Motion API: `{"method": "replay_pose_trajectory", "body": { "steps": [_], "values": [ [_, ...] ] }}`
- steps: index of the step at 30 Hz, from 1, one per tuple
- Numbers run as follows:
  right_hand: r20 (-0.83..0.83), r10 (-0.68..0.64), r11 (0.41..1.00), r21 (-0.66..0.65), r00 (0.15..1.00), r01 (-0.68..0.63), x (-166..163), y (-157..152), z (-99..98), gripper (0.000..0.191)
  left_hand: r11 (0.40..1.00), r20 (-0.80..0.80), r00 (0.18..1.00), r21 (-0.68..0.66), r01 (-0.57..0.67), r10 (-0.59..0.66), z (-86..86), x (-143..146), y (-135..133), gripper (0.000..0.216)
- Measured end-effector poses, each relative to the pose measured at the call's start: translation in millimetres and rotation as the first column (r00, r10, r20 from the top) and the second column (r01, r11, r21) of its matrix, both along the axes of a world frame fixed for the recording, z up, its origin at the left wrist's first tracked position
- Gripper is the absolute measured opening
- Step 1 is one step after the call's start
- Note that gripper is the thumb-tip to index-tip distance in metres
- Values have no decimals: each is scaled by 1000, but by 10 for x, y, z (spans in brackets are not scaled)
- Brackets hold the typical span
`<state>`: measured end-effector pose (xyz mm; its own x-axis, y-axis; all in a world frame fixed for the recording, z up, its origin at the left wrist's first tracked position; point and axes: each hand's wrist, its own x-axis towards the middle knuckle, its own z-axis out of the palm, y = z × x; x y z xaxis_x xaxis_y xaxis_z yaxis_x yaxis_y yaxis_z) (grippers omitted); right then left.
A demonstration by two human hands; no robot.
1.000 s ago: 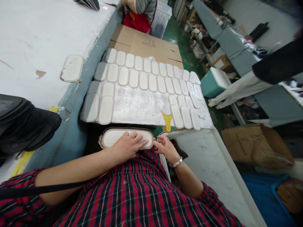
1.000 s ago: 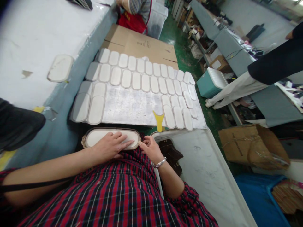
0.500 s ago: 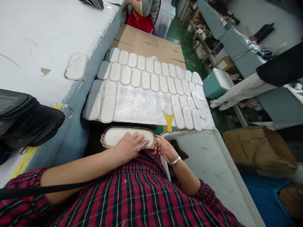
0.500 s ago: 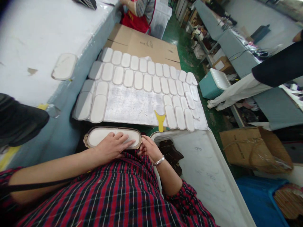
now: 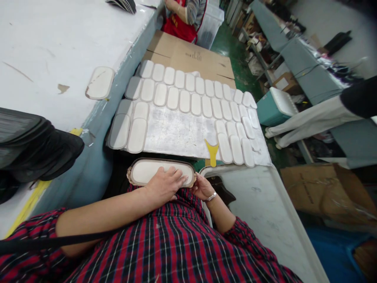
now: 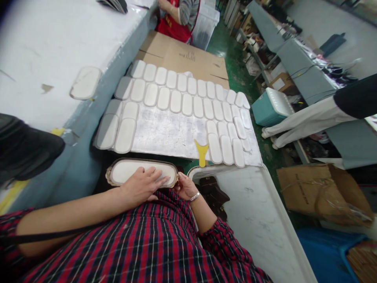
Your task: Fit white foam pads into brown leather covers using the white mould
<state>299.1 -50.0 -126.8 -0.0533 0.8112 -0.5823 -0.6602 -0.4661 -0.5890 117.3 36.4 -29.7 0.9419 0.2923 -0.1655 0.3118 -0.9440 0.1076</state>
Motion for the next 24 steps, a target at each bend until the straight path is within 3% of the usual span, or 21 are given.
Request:
{"method": "replay_pose_trajectory", "body": {
  "steps": [5,10,13,15,17,18,20,21,22,23,24],
  "values": [
    [77,76,995,55,994,-80,19,85,78,41,1000,-8,1000,-6,-26,26,11,-34,4,75],
    [341,172,979,43,924,-198,80,168,262,38,998,24,999,-47,-29,31,4,-23,-2,82],
    [445,242,964,-10,862,-266,118,180,324,39,983,84,994,-176,-59,75,56,-71,18,82],
    [484,264,958,-31,834,-284,124,176,340,39,917,177,970,-389,-88,169,105,-202,87,82],
    [494,267,956,-31,827,-291,116,171,347,38,742,301,872,-663,-100,387,121,-436,216,76],
    [492,263,957,-26,830,-288,109,170,351,38,622,340,763,-776,-103,550,103,-586,296,67],
    [477,251,961,-19,842,-275,91,171,365,39,366,297,425,-926,-90,855,5,-911,455,35],
    [462,245,963,-16,852,-268,81,171,376,39,242,216,253,-967,-76,943,-75,-1062,520,22],
    [441,242,965,-13,864,-263,73,170,388,39,107,100,154,-993,-41,983,-171,-1192,568,20],
    [413,242,965,-11,878,-261,66,167,398,39,-37,-36,162,-999,4,986,-277,-1290,598,23],
    [381,243,966,-9,892,-259,63,164,405,38,-111,-105,197,-994,20,975,-386,-1353,610,26]
  ]
}}
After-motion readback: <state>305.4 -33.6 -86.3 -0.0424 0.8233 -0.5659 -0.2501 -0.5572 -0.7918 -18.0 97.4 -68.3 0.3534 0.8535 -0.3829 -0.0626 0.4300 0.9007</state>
